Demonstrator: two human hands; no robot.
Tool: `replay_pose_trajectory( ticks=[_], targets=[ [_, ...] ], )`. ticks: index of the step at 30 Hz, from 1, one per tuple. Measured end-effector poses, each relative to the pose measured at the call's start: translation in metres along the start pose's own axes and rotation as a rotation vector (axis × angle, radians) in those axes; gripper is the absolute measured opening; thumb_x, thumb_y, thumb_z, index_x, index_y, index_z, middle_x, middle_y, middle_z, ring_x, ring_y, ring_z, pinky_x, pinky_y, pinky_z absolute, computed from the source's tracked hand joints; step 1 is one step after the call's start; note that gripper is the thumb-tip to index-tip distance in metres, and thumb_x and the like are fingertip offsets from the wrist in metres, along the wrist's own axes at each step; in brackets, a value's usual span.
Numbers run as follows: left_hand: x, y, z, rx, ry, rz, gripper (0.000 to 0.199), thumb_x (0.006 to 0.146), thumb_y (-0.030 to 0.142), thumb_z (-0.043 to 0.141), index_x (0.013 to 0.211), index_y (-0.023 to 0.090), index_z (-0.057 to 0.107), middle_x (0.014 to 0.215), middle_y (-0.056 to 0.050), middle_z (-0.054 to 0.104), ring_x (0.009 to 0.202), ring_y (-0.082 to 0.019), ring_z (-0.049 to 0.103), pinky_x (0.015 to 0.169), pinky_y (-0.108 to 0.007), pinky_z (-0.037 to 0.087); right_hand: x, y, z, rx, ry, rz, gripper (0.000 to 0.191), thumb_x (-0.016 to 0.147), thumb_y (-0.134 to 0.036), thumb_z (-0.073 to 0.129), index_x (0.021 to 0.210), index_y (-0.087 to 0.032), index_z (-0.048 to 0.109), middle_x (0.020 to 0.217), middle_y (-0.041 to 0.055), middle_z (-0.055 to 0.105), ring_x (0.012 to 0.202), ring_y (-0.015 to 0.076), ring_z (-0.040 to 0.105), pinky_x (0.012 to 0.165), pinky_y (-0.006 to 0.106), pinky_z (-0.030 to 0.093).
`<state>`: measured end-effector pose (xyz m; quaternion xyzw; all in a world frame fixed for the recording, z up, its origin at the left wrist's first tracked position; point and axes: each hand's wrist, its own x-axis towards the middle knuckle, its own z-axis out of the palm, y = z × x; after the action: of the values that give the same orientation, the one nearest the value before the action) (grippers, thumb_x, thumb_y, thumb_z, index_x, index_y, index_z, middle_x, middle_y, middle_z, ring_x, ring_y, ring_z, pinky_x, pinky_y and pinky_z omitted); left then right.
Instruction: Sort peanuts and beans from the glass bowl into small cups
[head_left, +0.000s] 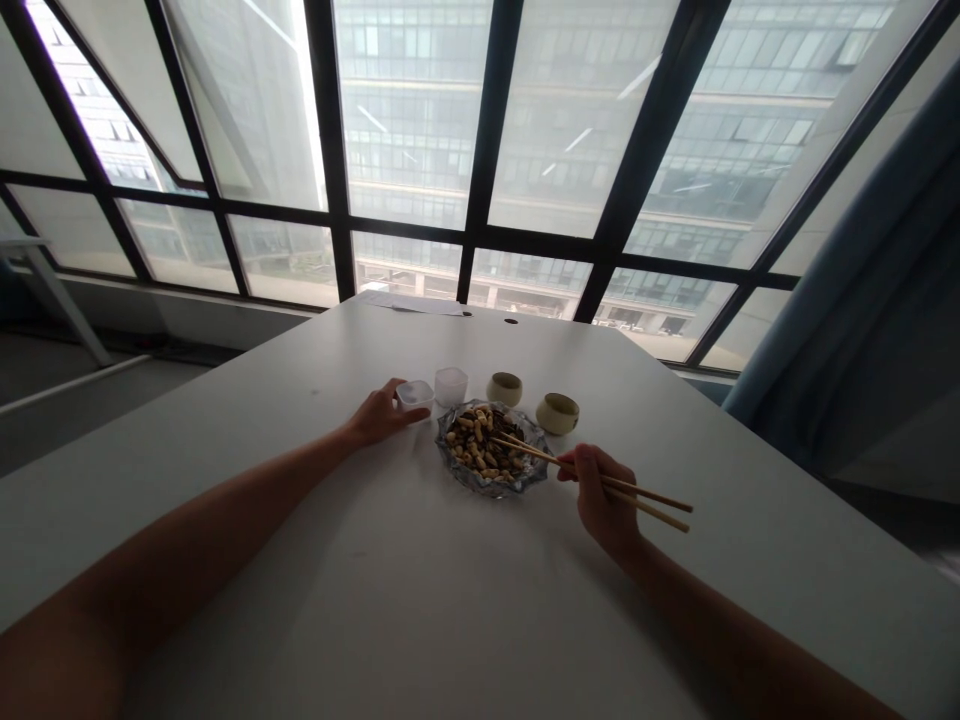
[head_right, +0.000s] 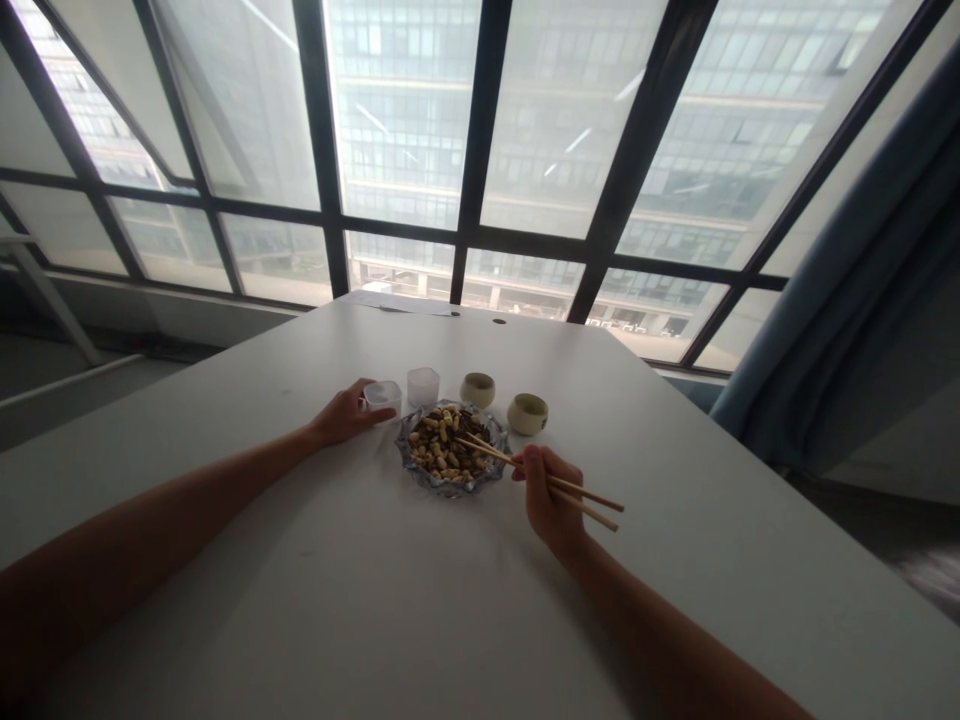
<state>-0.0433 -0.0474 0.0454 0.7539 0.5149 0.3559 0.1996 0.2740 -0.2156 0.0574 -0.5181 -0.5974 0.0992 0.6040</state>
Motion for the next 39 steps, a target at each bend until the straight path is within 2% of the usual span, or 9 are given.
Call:
replay_pose_trajectory(
  ticks=[10, 14, 19, 23, 30, 35, 39],
  targets=[
    [0.000, 0.001, -0.001, 0.005, -0.002, 0.013, 0.079, 0.067, 0.072, 0.072, 0.122, 0.017, 0.058, 0.098, -0.010, 0.074, 0.088, -0.027, 0.070, 0.078, -0.035, 0.054, -0.002, 0.011, 0.003, -0.019, -0.078, 0.019, 0.049, 0.094, -0.064, 0.052, 0.076, -0.022, 0.068, 0.061, 0.0066, 0.070, 0.056, 0.0212, 0.067, 0.055, 0.033, 0.055],
    [0.000, -0.001, 0.000, 0.009, 0.000, 0.016, 0.078, 0.067, 0.072, 0.071, 0.122, 0.018, 0.058, 0.100, -0.010, 0.074, 0.089, -0.027, 0.070, 0.078, -0.036, 0.054, -0.002, 0.008, 0.005, 0.025, -0.052, 0.047, 0.053, 0.091, -0.069, 0.052, 0.071, -0.022, 0.067, 0.058, 0.0061, 0.068, 0.052, 0.0196, 0.064, 0.050, 0.031, 0.052],
    [0.003, -0.006, 0.002, -0.002, 0.001, 0.020, 0.078, 0.066, 0.072, 0.071, 0.121, 0.018, 0.058, 0.101, -0.010, 0.074, 0.089, -0.027, 0.070, 0.078, -0.037, 0.054, 0.000, 0.008, 0.009, 0.170, 0.047, 0.133, 0.059, 0.085, -0.075, 0.056, 0.070, -0.019, 0.067, 0.052, 0.0044, 0.064, 0.047, 0.0163, 0.058, 0.045, 0.028, 0.047],
    [0.003, -0.005, 0.002, -0.010, 0.001, 0.017, 0.080, 0.066, 0.072, 0.072, 0.122, 0.017, 0.058, 0.098, -0.010, 0.074, 0.089, -0.028, 0.071, 0.078, -0.037, 0.055, 0.005, 0.017, 0.012, 0.320, 0.135, 0.241, 0.061, 0.079, -0.077, 0.061, 0.068, -0.018, 0.066, 0.048, 0.0023, 0.061, 0.042, 0.0131, 0.053, 0.043, 0.026, 0.043],
    [0.002, -0.003, 0.001, 0.006, 0.017, 0.031, 0.077, 0.066, 0.071, 0.073, 0.120, 0.018, 0.059, 0.096, -0.009, 0.074, 0.087, -0.028, 0.071, 0.077, -0.037, 0.055, 0.017, 0.026, 0.011, 0.538, 0.272, 0.553, 0.066, 0.055, -0.081, 0.076, 0.064, -0.017, 0.063, 0.044, 0.0003, 0.058, 0.038, 0.0109, 0.050, 0.038, 0.023, 0.040],
    [0.003, -0.009, 0.005, 0.023, 0.058, 0.124, 0.075, 0.068, 0.066, 0.075, 0.123, 0.019, 0.056, 0.104, -0.010, 0.073, 0.092, -0.028, 0.070, 0.083, -0.041, 0.056, 0.021, 0.022, 0.009, 0.600, 0.326, 0.677, 0.057, 0.066, -0.071, 0.078, 0.063, -0.016, 0.062, 0.045, -0.0001, 0.058, 0.040, 0.0108, 0.052, 0.038, 0.022, 0.043],
    [0.003, -0.012, 0.007, 0.074, 0.146, 0.308, 0.070, 0.070, 0.057, 0.078, 0.125, 0.020, 0.056, 0.122, -0.013, 0.066, 0.112, -0.031, 0.064, 0.093, -0.045, 0.055, 0.021, 0.023, 0.009, 0.605, 0.314, 0.671, 0.058, 0.066, -0.072, 0.077, 0.063, -0.016, 0.061, 0.045, 0.0000, 0.058, 0.039, 0.0110, 0.052, 0.037, 0.022, 0.043]
  ],
)
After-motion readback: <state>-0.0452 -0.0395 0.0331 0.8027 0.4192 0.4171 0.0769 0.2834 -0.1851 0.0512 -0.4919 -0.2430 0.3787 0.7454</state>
